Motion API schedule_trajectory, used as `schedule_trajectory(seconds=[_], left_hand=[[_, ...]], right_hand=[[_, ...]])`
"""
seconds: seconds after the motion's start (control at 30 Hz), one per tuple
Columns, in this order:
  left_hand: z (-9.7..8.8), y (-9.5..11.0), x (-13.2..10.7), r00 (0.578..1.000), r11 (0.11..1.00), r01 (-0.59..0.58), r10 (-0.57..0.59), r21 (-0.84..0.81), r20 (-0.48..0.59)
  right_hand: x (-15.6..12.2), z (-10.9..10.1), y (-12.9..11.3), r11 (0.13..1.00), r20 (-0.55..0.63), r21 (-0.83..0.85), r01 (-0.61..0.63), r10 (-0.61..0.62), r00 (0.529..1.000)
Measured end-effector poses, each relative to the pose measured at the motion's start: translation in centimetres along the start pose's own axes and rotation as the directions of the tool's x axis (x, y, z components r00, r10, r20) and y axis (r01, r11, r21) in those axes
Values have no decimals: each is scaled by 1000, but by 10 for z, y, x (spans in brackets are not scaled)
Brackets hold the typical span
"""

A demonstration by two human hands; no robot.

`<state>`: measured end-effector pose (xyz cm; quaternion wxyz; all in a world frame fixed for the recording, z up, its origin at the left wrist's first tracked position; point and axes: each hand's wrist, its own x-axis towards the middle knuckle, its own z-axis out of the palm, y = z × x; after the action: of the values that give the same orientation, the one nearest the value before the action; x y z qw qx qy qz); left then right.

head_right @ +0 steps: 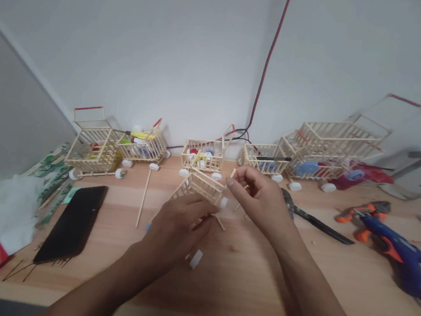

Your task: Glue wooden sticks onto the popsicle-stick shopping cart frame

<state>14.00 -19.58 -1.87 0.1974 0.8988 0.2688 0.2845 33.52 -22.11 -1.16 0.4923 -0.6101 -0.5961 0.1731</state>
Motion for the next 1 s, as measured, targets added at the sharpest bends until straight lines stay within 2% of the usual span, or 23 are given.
schedule_trajectory(seconds=[1.0], left_hand=[[-2, 2, 0, 1000, 1000, 14, -14, -9, 19]], right_hand=[[-1, 0, 1, 1000, 5, 14, -13, 13, 1000]])
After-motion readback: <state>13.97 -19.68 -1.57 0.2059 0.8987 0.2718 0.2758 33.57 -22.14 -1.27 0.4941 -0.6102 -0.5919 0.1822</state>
